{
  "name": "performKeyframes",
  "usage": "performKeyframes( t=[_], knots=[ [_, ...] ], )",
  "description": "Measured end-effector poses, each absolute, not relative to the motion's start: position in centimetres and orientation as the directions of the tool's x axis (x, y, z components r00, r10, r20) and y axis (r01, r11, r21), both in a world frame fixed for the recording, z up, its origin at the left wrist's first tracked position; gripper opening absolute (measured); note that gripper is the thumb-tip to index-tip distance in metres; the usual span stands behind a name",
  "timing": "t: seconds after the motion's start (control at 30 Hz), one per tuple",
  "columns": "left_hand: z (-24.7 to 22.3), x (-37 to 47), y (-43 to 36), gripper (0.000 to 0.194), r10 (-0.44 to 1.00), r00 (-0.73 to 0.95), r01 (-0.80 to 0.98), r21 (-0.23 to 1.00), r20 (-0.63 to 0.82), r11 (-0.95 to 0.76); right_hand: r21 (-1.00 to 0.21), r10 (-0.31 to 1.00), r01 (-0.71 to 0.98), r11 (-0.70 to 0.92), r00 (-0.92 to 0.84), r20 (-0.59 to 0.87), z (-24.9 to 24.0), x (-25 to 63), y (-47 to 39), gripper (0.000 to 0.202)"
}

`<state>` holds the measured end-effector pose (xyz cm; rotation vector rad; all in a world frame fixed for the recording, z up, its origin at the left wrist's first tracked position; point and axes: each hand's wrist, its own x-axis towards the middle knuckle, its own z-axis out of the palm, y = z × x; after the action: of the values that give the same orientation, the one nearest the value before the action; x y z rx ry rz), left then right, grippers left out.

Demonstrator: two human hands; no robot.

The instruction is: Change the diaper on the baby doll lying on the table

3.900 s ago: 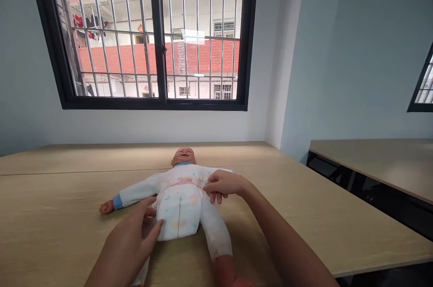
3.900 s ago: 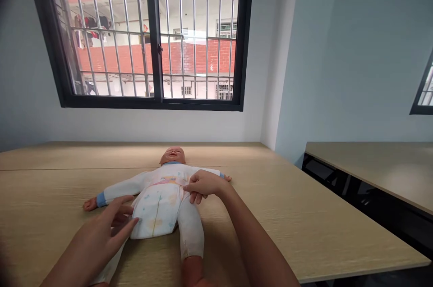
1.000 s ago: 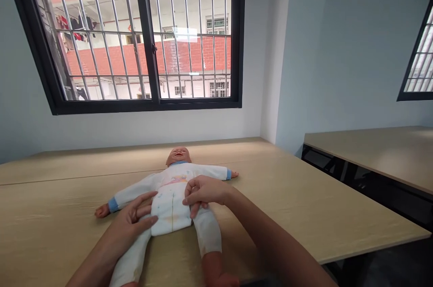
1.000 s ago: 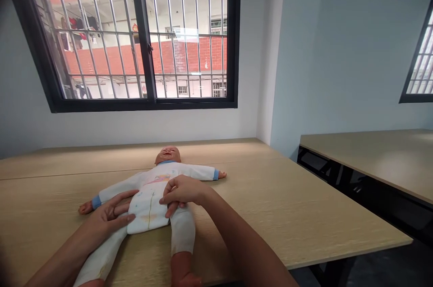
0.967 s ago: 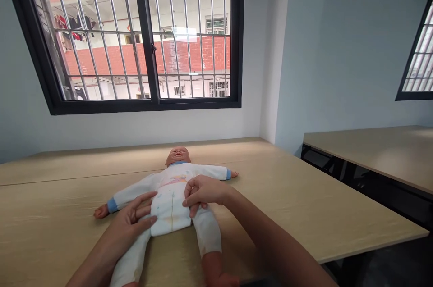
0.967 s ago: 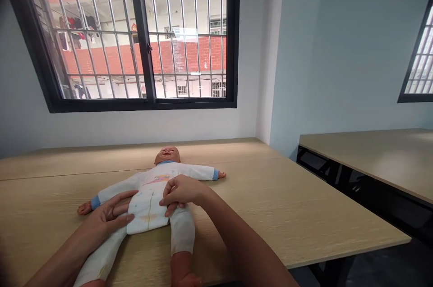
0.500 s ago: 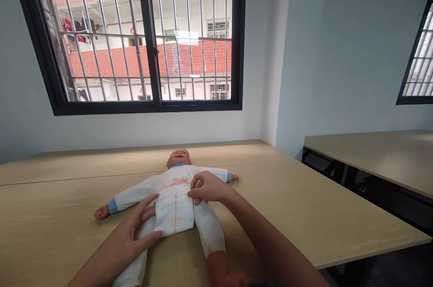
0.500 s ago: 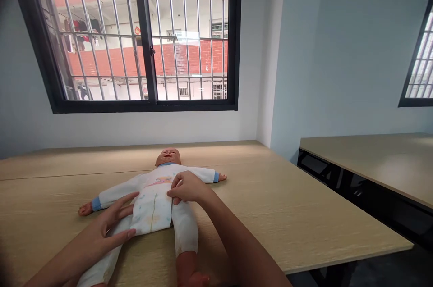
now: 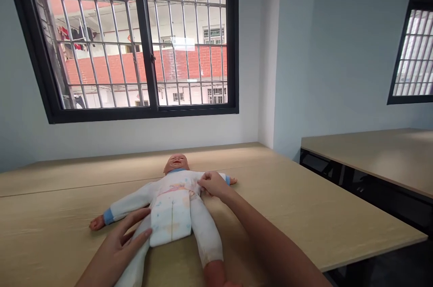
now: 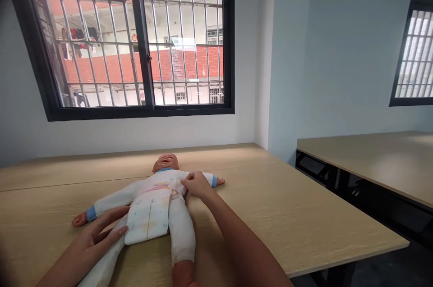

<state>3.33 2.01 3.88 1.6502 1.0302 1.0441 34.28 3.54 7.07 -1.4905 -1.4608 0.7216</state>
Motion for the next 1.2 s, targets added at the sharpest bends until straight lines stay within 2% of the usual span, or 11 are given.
performKeyframes(
  t=[0.1,0.17,0.27,0.37,0.47,0.57,0.63,0.7,0.83,1.03,1.2],
  knots=[
    [4.5,3.3,2.9,0.043,0.940,0.209,0.296,0.899,0.269,-0.323,-0.832,0.913,0.533,0.153,0.246,0.325,6.3,34.6,4.0,0.022],
    [5.6,4.1,3.6,0.040,0.930,0.166,0.360,0.858,0.327,-0.366,-0.771,0.883,0.604,0.201,0.230,0.410,5.9,34.4,3.9,0.023],
    [7.1,6.3,5.0,0.044,0.903,0.185,0.384,0.817,0.387,-0.429,-0.660,0.871,0.680,0.319,0.064,0.487,5.5,33.3,3.4,0.025],
    [6.5,8.6,6.6,0.061,0.844,0.304,0.377,0.758,0.442,-0.533,-0.610,0.867,0.675,0.416,-0.090,0.491,5.1,32.2,3.0,0.023],
    [4.1,9.6,8.5,0.075,0.846,0.368,0.455,0.719,0.386,-0.525,-0.628,0.874,0.674,0.390,-0.056,0.483,4.7,31.7,3.0,0.017],
    [1.9,9.5,9.8,0.077,0.855,0.355,0.521,0.680,0.378,-0.517,-0.615,0.820,0.695,0.372,0.064,0.569,4.3,31.5,3.2,0.002],
    [1.4,9.1,10.1,0.073,0.839,0.353,0.513,0.665,0.413,-0.543,-0.594,0.785,0.691,0.412,0.061,0.616,4.2,31.4,3.2,0.018],
    [1.6,8.7,9.9,0.065,0.813,0.368,0.488,0.651,0.450,-0.582,-0.589,0.789,0.669,0.454,0.005,0.614,4.3,31.2,3.1,0.026],
    [2.8,8.0,9.1,0.048,0.761,0.397,0.444,0.618,0.514,-0.649,-0.635,0.828,0.672,0.382,0.057,0.558,4.4,30.7,3.1,0.020],
    [3.3,7.4,8.9,0.042,0.777,0.322,0.462,0.627,0.541,-0.628,-0.676,0.839,0.651,0.345,0.109,0.533,4.4,30.2,3.4,0.005],
    [3.1,7.7,9.4,0.036,0.790,0.284,0.472,0.638,0.544,-0.609,-0.721,0.858,0.621,0.308,0.146,0.493,4.3,30.2,3.8,0.019]
  ],
)
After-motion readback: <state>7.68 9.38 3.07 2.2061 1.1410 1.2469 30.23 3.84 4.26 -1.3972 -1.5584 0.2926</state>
